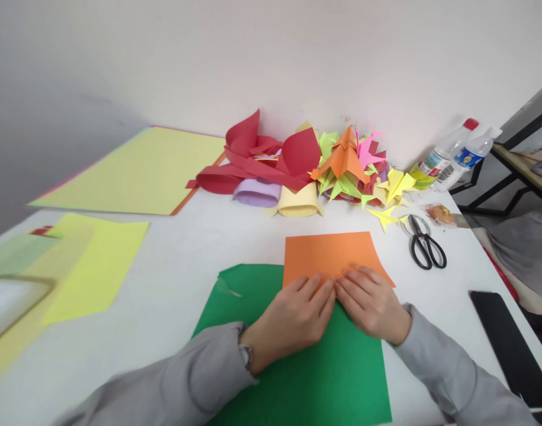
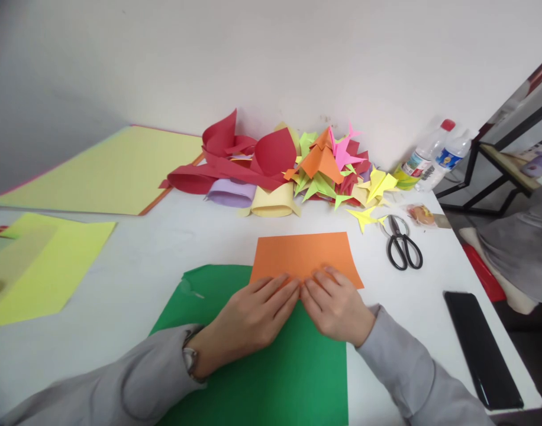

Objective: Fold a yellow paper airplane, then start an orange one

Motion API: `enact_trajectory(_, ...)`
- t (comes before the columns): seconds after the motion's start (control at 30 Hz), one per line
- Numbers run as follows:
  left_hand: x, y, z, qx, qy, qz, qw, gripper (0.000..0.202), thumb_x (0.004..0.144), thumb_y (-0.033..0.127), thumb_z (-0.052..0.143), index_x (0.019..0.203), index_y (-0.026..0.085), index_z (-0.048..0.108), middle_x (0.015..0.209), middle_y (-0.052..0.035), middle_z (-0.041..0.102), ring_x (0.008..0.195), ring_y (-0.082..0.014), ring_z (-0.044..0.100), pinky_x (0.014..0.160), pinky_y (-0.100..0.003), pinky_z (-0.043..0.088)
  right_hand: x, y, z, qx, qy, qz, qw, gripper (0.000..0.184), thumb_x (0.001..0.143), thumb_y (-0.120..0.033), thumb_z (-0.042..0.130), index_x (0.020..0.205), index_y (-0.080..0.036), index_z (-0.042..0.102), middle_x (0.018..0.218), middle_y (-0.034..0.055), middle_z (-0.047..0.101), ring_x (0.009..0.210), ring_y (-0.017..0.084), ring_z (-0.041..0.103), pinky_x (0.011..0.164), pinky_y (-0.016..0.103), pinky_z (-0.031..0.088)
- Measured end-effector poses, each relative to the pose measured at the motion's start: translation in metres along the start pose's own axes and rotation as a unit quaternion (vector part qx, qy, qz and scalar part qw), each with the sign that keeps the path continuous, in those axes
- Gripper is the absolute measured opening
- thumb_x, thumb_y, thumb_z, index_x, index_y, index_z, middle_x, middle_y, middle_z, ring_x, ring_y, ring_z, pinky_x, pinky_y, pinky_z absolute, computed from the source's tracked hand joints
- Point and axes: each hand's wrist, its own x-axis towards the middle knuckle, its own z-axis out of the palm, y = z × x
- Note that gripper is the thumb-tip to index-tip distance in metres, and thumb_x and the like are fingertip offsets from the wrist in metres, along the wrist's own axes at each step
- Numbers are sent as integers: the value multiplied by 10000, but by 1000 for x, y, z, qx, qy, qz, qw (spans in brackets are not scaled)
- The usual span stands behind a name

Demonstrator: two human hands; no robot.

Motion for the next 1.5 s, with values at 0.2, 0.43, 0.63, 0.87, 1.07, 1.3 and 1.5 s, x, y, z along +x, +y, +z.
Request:
enact_trajectory(0.2, -1, 1, 0, -6, -4, 16, 1000, 208, 925, 104, 469, 940, 77, 675, 954, -154, 717, 849, -235, 655, 687, -357, 481, -3, -2, 0, 11, -14, -10, 1000, 231, 901, -79, 482, 972, -93, 701, 955, 132, 744, 1009, 266, 660, 922, 485, 532)
enact_trajectory(0.43, -4, -13, -2, 14, 20, 11, 1000, 234, 923, 93, 463, 861, 94, 689, 936, -131, 722, 860, -224, 659, 672, -341, 501, -11, 16, -7, -8, -20, 27, 999, 238, 875, -92, 519, 1039, -125, 689, 1003, 120, 749, 1054, 260, 657, 905, 467, 508)
enact_trajectory(0.63, -6, -26, -3, 36, 24, -18, 999, 231, 926, 91, 478, 858, 108, 699, 912, -93, 740, 839, -207, 680, 665, -324, 528, -18, 39, -12, -75, -13, 63, 995, 205, 864, -83, 548, 1003, -142, 686, 973, 77, 771, 941, 236, 682, 883, 420, 472)
enact_trajectory(0.87, -8, -32, -4, 42, 23, -24, 999, 247, 935, 86, 459, 864, 97, 695, 890, -101, 736, 821, -207, 684, 631, -322, 529, -23, 47, -13, -92, -16, 93, 991, 198, 850, -88, 572, 1000, -144, 688, 935, 82, 771, 927, 226, 681, 886, 402, 455)
enact_trajectory(1.07, -9, -35, -5, 46, 21, -31, 998, 220, 927, 83, 476, 859, 105, 683, 890, -98, 732, 828, -200, 676, 646, -312, 516, -26, 52, -19, -96, 17, 134, 986, 170, 862, -65, 570, 960, -142, 686, 886, 78, 771, 881, 206, 691, 873, 372, 467)
enact_trajectory(1.3, -9, -31, -2, 6, 16, -13, 1000, 194, 918, 80, 491, 932, 94, 684, 954, -116, 736, 888, -223, 681, 698, -330, 515, -10, 25, -12, -19, -34, 65, 997, 233, 934, -174, 566, 1145, -122, 650, 1109, 122, 742, 1120, 246, 639, 954, 426, 484)
enact_trajectory(1.5, -4, -17, 2, -14, -18, -12, 1000, 246, 928, 83, 451, 976, 89, 692, 999, -143, 731, 911, -250, 674, 819, -413, 527, -1, 2, -8, 0, -12, 34, 999, 243, 936, -48, 462, 984, -91, 697, 970, 96, 767, 959, 225, 684, 922, 408, 528)
